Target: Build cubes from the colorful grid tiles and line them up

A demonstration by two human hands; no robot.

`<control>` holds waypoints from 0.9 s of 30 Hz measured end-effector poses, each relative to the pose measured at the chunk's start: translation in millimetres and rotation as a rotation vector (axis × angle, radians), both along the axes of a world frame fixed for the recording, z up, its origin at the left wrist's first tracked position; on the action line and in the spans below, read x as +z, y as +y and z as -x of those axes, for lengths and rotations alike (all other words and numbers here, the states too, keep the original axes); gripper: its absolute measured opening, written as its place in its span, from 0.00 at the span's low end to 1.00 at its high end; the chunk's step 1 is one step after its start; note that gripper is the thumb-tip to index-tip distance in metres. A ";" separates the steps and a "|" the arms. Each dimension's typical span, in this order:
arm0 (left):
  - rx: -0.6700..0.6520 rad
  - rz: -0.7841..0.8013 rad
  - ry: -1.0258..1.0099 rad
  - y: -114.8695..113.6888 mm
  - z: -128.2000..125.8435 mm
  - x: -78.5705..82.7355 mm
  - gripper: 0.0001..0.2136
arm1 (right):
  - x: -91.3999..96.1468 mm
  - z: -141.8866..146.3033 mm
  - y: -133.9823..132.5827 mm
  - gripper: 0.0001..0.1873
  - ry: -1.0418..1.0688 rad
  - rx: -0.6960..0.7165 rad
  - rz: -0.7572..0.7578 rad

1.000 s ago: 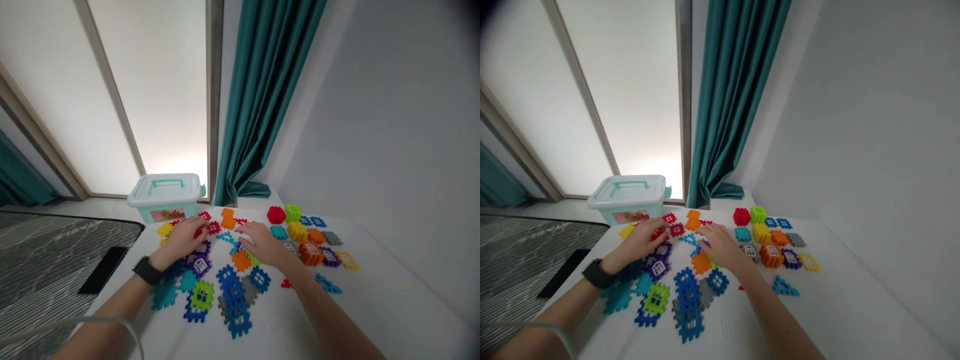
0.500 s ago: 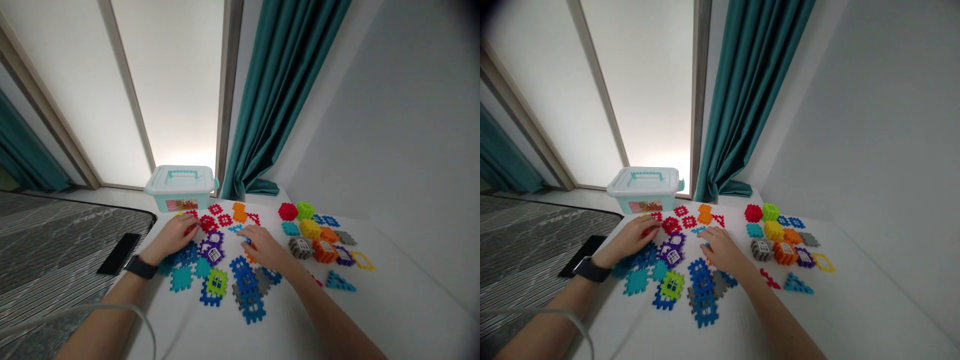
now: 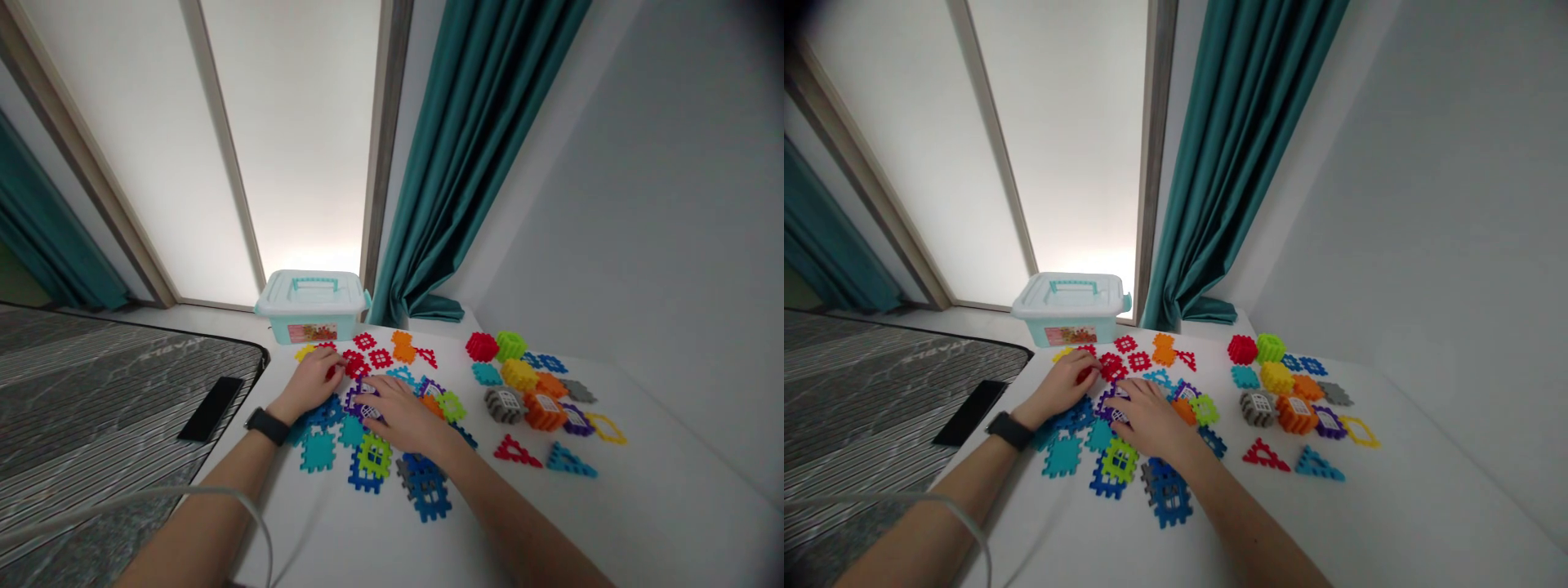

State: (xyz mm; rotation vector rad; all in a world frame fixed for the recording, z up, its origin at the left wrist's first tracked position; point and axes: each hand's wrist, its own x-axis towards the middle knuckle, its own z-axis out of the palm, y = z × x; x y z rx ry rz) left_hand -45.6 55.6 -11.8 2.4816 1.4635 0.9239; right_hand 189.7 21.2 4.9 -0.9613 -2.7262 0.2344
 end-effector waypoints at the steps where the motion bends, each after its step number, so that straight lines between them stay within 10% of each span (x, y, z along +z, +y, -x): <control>1: 0.012 -0.002 -0.003 -0.4 -2.9 -1.0 0.09 | -1.7 -2.0 2.0 0.17 -0.013 -0.005 0.003; 17: -0.176 0.013 0.241 -39.9 -8.6 24.2 0.24 | -8.0 -87.5 -33.0 0.34 0.118 -0.247 -0.036; 27: -0.175 0.016 0.312 -72.4 -11.7 -4.9 0.32 | -36.6 -84.2 -53.4 0.39 0.043 -0.296 -0.060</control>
